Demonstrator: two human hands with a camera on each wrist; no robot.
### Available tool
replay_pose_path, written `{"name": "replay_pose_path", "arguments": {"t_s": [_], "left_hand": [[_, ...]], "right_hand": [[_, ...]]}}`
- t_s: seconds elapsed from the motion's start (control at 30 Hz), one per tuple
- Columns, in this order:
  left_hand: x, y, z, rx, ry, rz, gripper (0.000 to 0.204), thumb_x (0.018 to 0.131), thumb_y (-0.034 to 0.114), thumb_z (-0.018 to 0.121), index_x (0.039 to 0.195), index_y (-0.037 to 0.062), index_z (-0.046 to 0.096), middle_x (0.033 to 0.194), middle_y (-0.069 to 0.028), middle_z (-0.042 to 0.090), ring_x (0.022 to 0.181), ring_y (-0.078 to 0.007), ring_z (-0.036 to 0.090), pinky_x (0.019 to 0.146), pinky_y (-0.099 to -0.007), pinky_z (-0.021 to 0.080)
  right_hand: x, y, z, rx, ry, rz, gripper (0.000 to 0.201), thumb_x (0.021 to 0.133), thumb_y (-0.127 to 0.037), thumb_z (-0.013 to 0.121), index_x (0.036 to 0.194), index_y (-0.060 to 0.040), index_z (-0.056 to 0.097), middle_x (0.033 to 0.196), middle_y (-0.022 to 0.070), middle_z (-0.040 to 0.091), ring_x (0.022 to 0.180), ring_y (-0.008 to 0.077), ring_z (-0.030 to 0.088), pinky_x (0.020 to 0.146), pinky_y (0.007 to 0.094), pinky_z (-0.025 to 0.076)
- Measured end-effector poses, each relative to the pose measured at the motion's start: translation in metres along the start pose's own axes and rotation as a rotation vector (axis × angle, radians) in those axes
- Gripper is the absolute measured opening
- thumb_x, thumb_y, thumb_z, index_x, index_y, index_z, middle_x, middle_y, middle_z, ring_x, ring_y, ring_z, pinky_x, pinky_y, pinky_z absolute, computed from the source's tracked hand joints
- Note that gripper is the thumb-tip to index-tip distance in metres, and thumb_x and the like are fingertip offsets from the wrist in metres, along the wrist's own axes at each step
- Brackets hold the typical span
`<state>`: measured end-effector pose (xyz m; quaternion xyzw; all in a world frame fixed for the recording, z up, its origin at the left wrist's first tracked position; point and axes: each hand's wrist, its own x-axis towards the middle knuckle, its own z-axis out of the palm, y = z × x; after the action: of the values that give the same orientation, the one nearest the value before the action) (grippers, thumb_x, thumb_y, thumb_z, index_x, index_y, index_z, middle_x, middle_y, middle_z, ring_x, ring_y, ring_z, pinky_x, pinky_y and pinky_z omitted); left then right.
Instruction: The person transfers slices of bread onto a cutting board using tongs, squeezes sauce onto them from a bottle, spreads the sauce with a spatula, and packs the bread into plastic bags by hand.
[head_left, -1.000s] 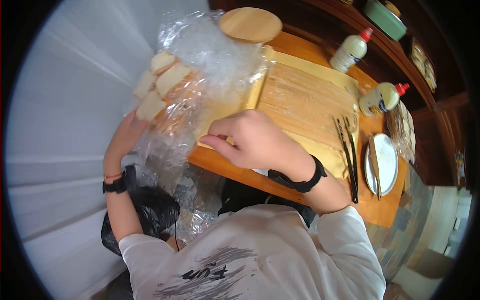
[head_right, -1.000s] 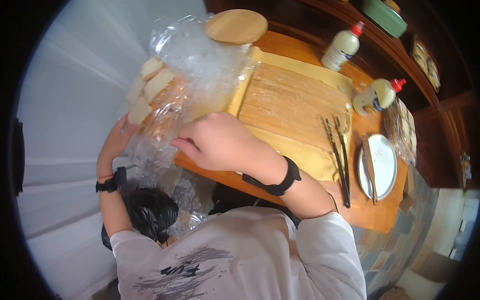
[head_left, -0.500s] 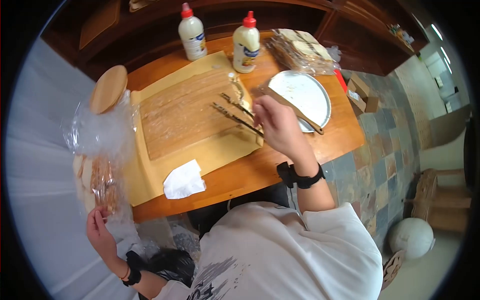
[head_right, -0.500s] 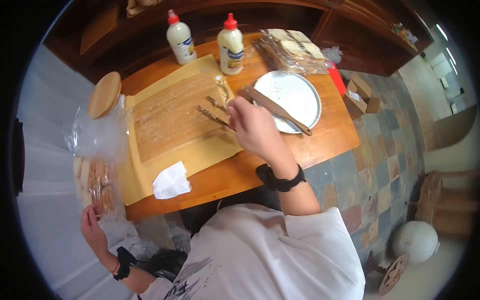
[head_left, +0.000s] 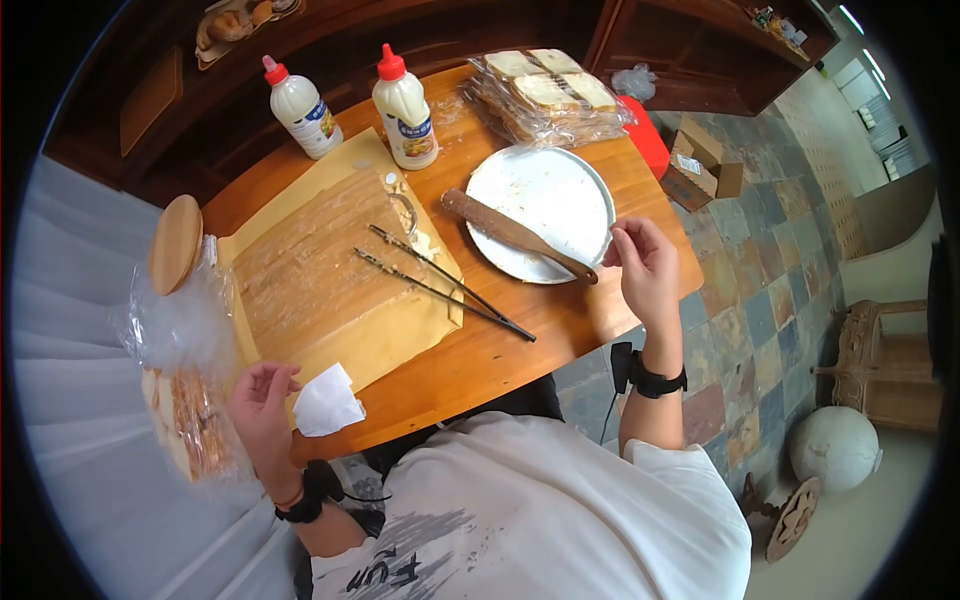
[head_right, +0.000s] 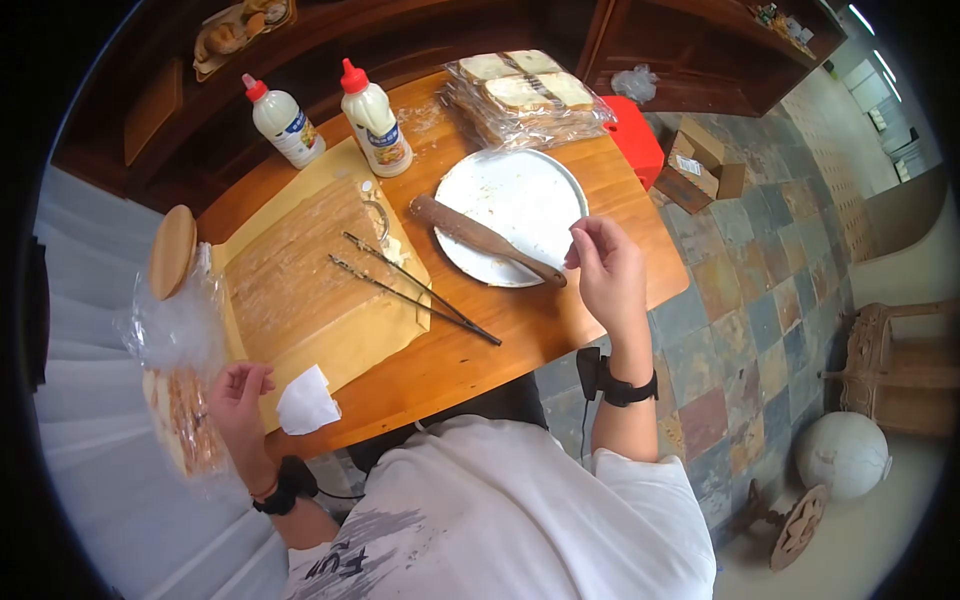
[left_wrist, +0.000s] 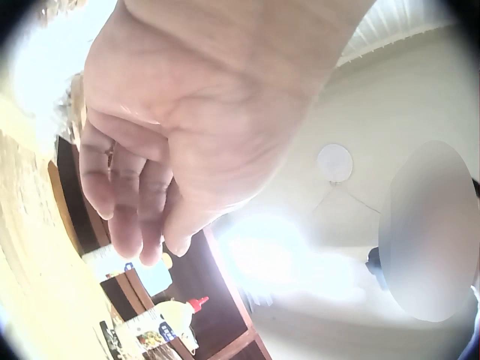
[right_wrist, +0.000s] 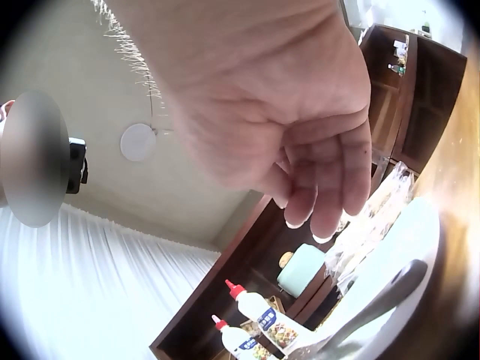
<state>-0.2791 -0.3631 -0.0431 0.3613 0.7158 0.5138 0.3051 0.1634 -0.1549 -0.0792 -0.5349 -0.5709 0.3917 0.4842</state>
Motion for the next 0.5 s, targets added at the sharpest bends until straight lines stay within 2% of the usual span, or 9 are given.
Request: {"name": "replay_pose_path", "arguments": {"t_s": [0.07,0.1,0.13,0.2,0.27,0.3,0.37,0.47,0.5], "left_hand": [[0.008,0.007,0.016,-0.031,-0.05,0.039,0.006,0.099,0.002,0.068,0.103,-0.0021,0.066,0.096,-0.0091,0.074,0.078,-0.0116,0.066,0.075,-0.0249,0.054],[0.011,0.01,0.022,-0.031,-0.053,0.039,0.006,0.099,0.002,0.068,0.103,-0.0021,0.066,0.096,-0.0091,0.074,0.078,-0.0116,0.066,0.075,-0.0249,0.054],[0.014,0.012,0.028,-0.03,-0.057,0.048,0.007,0.101,0.004,0.066,0.104,-0.0021,0.065,0.096,-0.0094,0.074,0.077,-0.0115,0.065,0.074,-0.0248,0.054],[0.018,0.019,0.04,-0.028,-0.068,0.057,0.008,0.102,0.005,0.064,0.105,-0.002,0.065,0.096,-0.0096,0.074,0.077,-0.0114,0.065,0.074,-0.0248,0.053],[0.022,0.029,0.054,-0.039,-0.117,0.064,0.013,0.106,0.01,0.058,0.105,-0.0018,0.064,0.095,-0.0102,0.073,0.076,-0.0114,0.064,0.074,-0.0249,0.053],[0.023,0.032,0.059,-0.039,-0.118,0.067,0.013,0.106,0.01,0.058,0.105,-0.0018,0.064,0.095,-0.0102,0.073,0.076,-0.0114,0.064,0.074,-0.0249,0.053],[0.025,0.036,0.068,-0.039,-0.145,0.088,0.018,0.109,0.013,0.054,0.104,-0.0015,0.063,0.094,-0.0096,0.073,0.076,-0.0114,0.063,0.073,-0.0257,0.052],[0.027,0.04,0.072,-0.042,-0.13,0.115,0.019,0.109,0.014,0.053,0.104,-0.001,0.063,0.091,-0.0085,0.072,0.075,-0.0116,0.062,0.073,-0.0264,0.051],[0.027,0.041,0.071,-0.04,-0.124,0.12,0.019,0.109,0.014,0.053,0.104,-0.001,0.063,0.091,-0.0085,0.072,0.075,-0.0116,0.062,0.073,-0.0264,0.051]], "right_hand": [[0.016,-0.002,-0.006,-0.048,-0.022,-0.036,0.013,0.103,-0.007,0.061,0.102,0.0041,0.067,0.079,0.0068,0.07,0.072,0.011,0.068,0.067,0.0265,0.054],[0.028,-0.004,-0.007,-0.158,-0.042,-0.063,0.017,0.101,-0.011,0.063,0.104,0.0042,0.07,0.086,0.0127,0.075,0.077,0.018,0.073,0.07,0.0288,0.056],[0.043,-0.009,-0.005,-0.159,-0.038,-0.062,0.017,0.101,-0.011,0.063,0.104,0.0042,0.07,0.086,0.0127,0.075,0.077,0.018,0.073,0.07,0.0288,0.056],[0.071,-0.025,0.008,-0.393,-0.068,-0.22,0.021,0.098,-0.016,0.067,0.106,0.0026,0.072,0.094,0.0164,0.077,0.085,0.0294,0.076,0.076,0.034,0.058],[0.101,-0.036,0.024,-0.471,-0.079,-0.334,0.022,0.093,-0.019,0.071,0.104,0.0004,0.074,0.097,0.0164,0.076,0.091,0.0377,0.072,0.083,0.0418,0.058],[0.121,-0.034,0.033,-0.469,-0.076,-0.336,0.022,0.093,-0.019,0.071,0.104,0.0004,0.074,0.097,0.0164,0.076,0.091,0.0377,0.072,0.083,0.0418,0.058],[0.157,-0.018,0.051,-0.718,-0.031,-0.637,0.027,0.093,-0.024,0.073,0.106,-0.0009,0.074,0.109,0.0188,0.074,0.105,0.0354,0.07,0.092,0.0416,0.056],[0.19,0.0,0.069,-0.883,-0.113,-0.651,0.029,0.092,-0.028,0.072,0.104,-0.0024,0.074,0.109,0.0172,0.073,0.11,0.0377,0.066,0.098,0.0476,0.052],[0.197,-0.002,0.071,-0.906,-0.267,-0.48,0.028,0.093,-0.031,0.07,0.099,-0.0035,0.074,0.102,0.0157,0.073,0.102,0.0373,0.068,0.097,0.0498,0.051]]}}
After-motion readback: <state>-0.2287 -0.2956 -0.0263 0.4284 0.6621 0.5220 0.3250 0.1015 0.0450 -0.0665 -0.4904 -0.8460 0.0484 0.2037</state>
